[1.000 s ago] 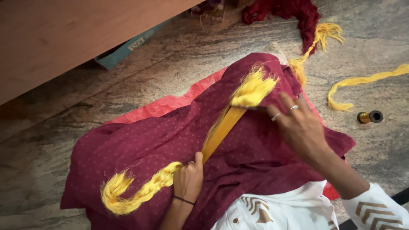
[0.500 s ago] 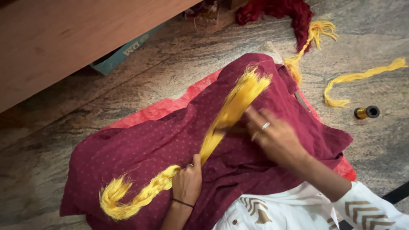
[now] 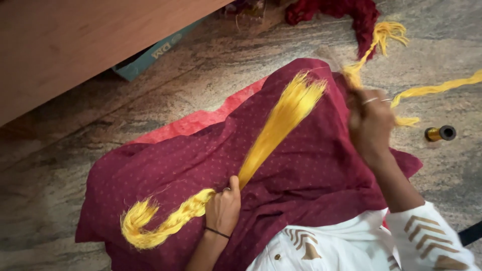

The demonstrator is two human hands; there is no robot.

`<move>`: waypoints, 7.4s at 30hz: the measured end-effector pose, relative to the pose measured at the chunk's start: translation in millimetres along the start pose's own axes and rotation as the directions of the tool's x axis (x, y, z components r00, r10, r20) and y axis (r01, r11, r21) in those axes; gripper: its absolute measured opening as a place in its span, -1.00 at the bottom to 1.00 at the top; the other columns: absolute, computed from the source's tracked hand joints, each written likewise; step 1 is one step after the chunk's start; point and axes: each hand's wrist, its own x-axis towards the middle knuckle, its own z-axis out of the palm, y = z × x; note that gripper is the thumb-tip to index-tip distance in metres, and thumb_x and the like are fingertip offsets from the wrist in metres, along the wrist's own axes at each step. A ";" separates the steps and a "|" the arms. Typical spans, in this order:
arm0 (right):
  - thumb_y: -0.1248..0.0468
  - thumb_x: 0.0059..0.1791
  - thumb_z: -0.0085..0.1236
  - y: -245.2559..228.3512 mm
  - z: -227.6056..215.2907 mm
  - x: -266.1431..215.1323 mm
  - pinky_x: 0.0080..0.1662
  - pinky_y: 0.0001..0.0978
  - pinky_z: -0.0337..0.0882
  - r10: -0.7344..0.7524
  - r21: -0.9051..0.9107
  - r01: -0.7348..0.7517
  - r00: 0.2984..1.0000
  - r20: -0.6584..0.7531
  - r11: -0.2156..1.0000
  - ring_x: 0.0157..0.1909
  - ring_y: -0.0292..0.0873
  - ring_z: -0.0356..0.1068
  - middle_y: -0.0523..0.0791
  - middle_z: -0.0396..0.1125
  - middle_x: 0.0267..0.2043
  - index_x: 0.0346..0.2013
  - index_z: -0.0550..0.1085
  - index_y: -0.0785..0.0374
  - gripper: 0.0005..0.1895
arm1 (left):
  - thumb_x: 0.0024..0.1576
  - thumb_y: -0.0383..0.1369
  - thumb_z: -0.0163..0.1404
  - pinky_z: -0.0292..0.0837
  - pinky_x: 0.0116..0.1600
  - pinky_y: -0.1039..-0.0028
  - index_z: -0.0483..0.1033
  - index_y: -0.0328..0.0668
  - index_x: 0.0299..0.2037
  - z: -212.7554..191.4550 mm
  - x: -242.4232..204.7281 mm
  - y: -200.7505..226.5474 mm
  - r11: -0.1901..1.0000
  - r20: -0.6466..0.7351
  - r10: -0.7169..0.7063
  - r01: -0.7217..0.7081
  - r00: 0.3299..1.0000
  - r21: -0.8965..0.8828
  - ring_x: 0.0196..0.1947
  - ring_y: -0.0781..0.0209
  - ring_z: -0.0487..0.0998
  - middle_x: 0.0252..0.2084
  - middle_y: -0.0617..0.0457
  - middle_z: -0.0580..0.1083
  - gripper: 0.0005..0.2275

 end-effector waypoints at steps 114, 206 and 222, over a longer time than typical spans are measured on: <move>0.33 0.14 0.06 -1.3 3.8 34.4 -0.42 -0.26 0.37 -0.402 -0.220 0.400 0.915 0.039 0.890 -0.37 -0.08 0.38 -0.02 0.38 -0.34 -0.02 0.51 0.23 -0.86 | 0.25 -0.39 -0.06 0.52 -0.58 0.25 0.31 -0.19 -0.09 9.3 4.1 0.0 0.999 0.100 -0.019 0.023 0.995 -0.034 -0.63 0.02 0.63 -0.63 -0.05 0.52 -0.88; 0.12 0.16 -0.27 -106.9 -21.9 159.2 -0.45 -0.41 0.46 -0.752 0.720 0.236 0.318 0.578 0.653 -0.56 -0.20 0.33 -0.10 0.30 -0.56 -0.21 0.44 0.30 -0.64 | 0.39 -0.04 -0.23 0.21 -0.41 0.51 0.30 -0.29 0.46 -157.8 119.4 55.0 0.043 -0.155 0.134 -0.162 0.979 -0.986 -0.50 0.42 0.20 -0.37 0.09 0.28 -0.44; 0.25 0.11 0.05 -154.9 55.2 -16.7 0.22 -0.36 0.35 -0.433 0.837 -0.524 0.724 0.536 0.158 0.15 -0.29 0.33 -0.19 0.38 0.06 0.22 0.34 0.38 -0.59 | 0.41 -0.36 -0.31 -0.03 -0.57 0.61 0.40 -0.23 -0.25 -238.8 155.7 6.3 -0.752 0.084 -0.075 -0.001 0.994 -0.660 -0.66 0.44 0.03 -0.59 0.26 0.13 -0.75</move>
